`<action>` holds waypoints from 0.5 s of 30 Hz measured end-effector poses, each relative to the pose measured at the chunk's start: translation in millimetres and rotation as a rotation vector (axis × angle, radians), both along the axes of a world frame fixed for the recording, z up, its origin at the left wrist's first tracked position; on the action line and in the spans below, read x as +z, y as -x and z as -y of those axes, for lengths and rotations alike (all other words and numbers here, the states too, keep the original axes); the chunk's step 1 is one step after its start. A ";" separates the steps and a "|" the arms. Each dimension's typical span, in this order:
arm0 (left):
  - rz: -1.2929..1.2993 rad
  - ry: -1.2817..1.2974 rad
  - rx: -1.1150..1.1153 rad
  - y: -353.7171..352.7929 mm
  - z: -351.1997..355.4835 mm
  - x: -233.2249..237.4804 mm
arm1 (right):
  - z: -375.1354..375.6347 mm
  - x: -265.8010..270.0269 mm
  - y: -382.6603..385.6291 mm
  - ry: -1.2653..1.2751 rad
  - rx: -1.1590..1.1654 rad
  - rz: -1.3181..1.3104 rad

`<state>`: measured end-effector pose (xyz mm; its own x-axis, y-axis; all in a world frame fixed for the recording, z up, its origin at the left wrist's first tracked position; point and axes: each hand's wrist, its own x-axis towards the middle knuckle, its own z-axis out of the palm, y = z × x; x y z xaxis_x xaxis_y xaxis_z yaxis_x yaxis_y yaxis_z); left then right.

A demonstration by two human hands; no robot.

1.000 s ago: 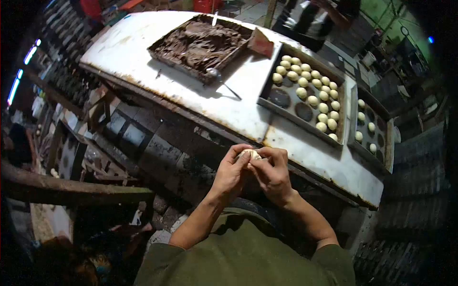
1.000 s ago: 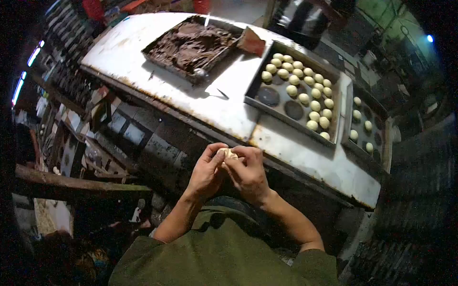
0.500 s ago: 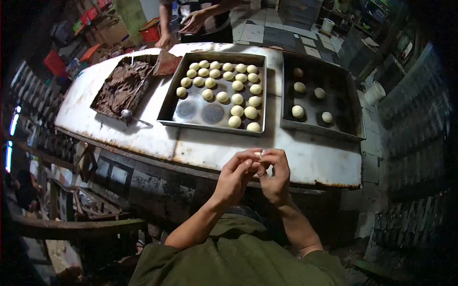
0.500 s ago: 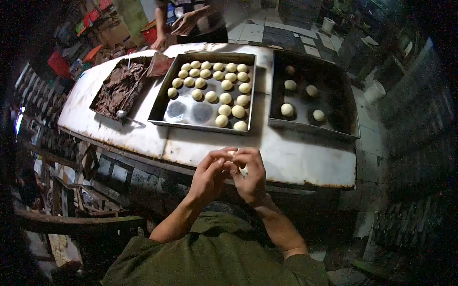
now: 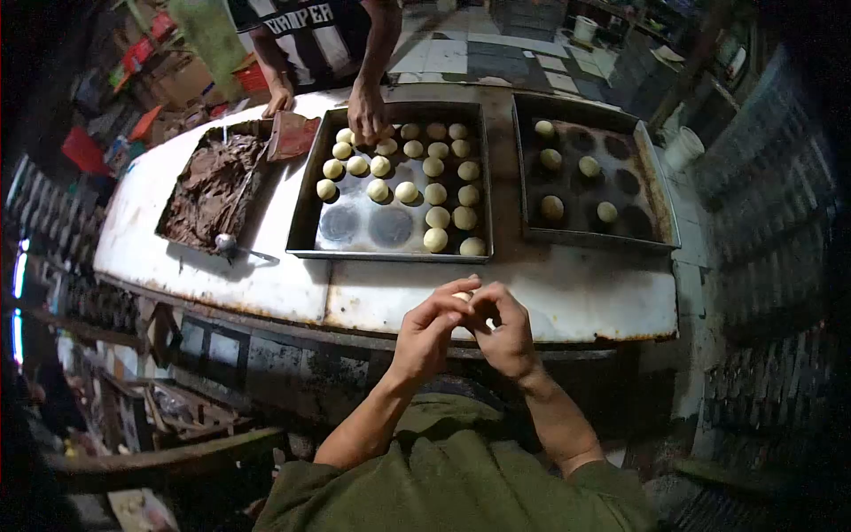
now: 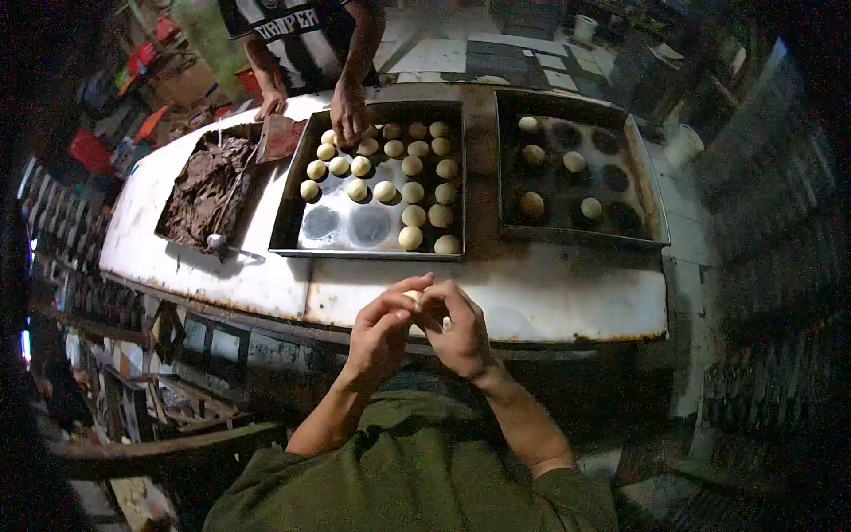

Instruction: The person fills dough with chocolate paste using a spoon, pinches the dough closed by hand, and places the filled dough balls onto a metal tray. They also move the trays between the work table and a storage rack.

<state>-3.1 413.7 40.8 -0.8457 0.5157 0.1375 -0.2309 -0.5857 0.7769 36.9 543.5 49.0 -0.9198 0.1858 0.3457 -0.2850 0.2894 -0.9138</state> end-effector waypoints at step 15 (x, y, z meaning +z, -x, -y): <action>-0.219 0.158 -0.036 15.5 -33.4 -13.1 | -17.5 -3.1 9.9 0.258 -0.208 -0.060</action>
